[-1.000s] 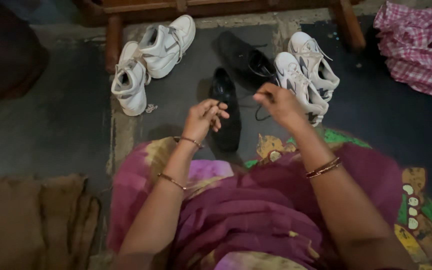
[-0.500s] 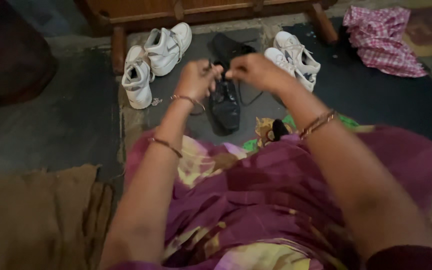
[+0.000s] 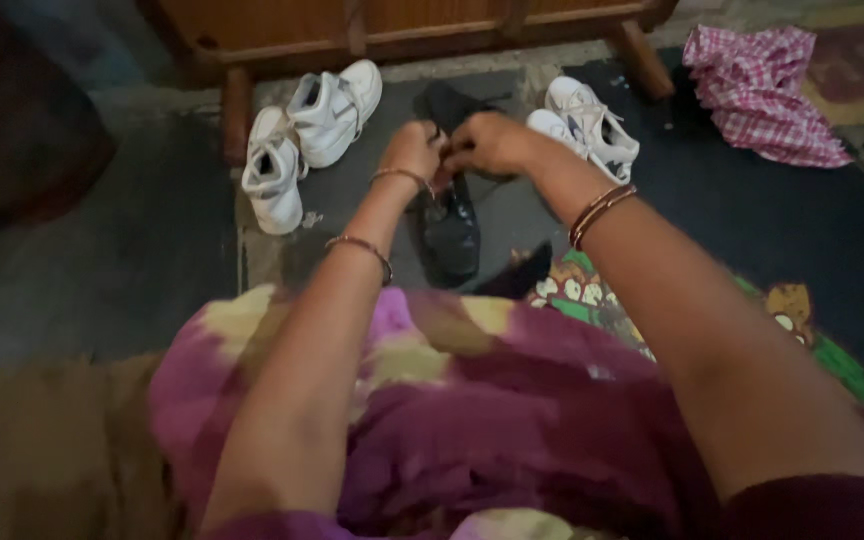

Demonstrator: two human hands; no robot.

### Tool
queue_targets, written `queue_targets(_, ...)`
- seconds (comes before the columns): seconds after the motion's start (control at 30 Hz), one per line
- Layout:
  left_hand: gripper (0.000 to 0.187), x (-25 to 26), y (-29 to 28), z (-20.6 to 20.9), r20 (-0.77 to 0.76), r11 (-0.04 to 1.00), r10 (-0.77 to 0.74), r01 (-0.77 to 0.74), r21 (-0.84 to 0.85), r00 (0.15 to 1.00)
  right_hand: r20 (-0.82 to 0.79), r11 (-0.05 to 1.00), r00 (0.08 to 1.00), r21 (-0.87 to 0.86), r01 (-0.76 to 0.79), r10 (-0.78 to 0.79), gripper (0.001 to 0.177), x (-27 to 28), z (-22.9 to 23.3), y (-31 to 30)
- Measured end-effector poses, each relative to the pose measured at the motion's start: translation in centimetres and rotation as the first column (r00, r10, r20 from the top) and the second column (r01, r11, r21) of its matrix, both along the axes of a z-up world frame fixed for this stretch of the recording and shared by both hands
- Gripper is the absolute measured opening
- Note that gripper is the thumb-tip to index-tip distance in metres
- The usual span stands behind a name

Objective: The person removes the laces from a black shoe, then re-laces it by threading the laces through the eyelets and tying a knot. The person works on one shoe at a time while sitting on the floor.

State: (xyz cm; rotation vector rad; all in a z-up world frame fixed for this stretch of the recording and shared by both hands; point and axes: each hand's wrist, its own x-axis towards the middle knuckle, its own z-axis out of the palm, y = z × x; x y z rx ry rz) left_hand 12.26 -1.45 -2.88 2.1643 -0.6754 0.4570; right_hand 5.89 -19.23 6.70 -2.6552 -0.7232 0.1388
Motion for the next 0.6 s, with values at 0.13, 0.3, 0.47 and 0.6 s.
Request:
queue_targets(0.13,0.030,-0.2,0.5,-1.1,-0.441,0.995,-0.096,0.085,-0.044,0.893,-0.113,0.995,0.990,0.031,0.093,-0.089,0.022,1.5,-1.0,-1.1)
queue_targets(0.3,0.041,-1.8,2.8,-4.1,-0.609,0.998,-0.043,0.009,-0.059,0.792,-0.211,0.984,0.968,0.086,0.154,-0.133,0.029,4.1,-4.8,-3.7)
queue_targets(0.47,0.042,-1.7,2.5,-7.3,-0.704,0.975,-0.109,-0.061,-0.212,0.702,-0.287,0.956,0.958,0.285,0.072,0.013,0.027,5.9,-9.7,-3.5)
queue_targets(0.6,0.020,-2.1,2.4,-9.7,-0.666,0.945,-0.159,-0.083,-0.316,0.729,-0.294,0.946,0.956,0.314,0.086,0.010,0.016,5.5,-12.9,-2.6)
